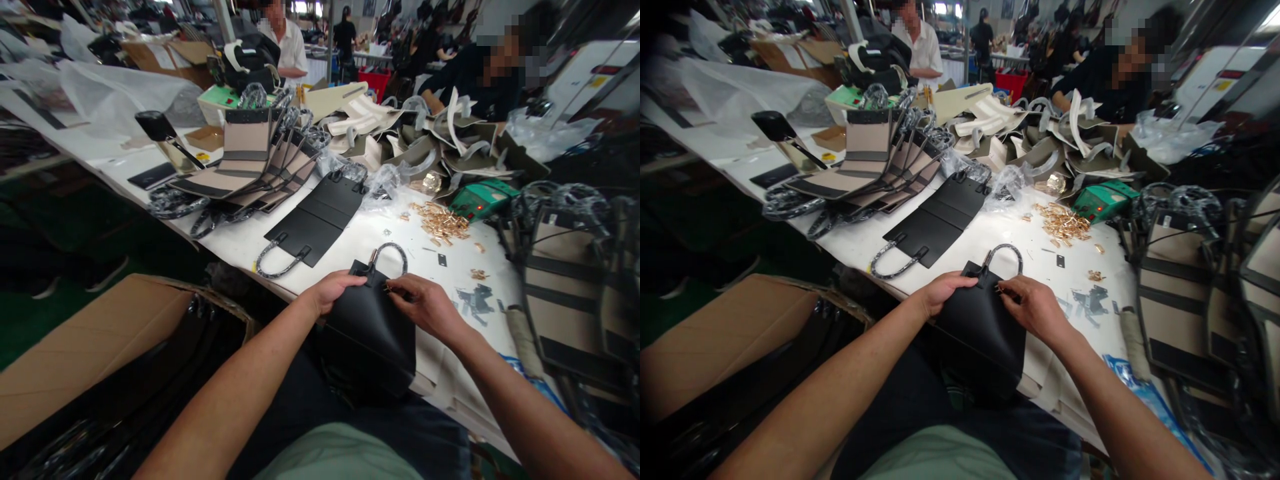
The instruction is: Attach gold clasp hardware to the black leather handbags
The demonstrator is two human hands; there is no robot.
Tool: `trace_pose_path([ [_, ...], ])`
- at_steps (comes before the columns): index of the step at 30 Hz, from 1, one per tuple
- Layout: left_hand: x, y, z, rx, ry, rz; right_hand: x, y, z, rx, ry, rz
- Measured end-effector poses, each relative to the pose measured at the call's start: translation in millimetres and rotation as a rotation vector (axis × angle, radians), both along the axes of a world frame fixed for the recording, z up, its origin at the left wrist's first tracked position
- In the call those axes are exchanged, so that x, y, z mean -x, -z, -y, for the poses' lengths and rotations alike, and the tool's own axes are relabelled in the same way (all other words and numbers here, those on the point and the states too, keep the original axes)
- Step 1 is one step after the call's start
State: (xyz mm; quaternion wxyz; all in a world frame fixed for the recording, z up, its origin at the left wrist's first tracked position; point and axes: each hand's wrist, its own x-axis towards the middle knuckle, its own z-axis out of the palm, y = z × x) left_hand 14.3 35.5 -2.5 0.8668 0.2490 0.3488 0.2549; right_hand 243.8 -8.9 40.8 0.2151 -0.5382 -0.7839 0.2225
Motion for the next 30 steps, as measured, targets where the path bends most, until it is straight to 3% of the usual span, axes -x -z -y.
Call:
trace_pose_path([
  [16,-1.1,0.0,-0.6,-0.003,-0.004,-0.021,4.8,-4.2,0.7,-0.053,-0.073,0.207],
  [30,-0.1,-4.7,2.6,-0.012,-0.028,-0.034,5.2,4.1,5.4,-0.108,0.018,0.118],
])
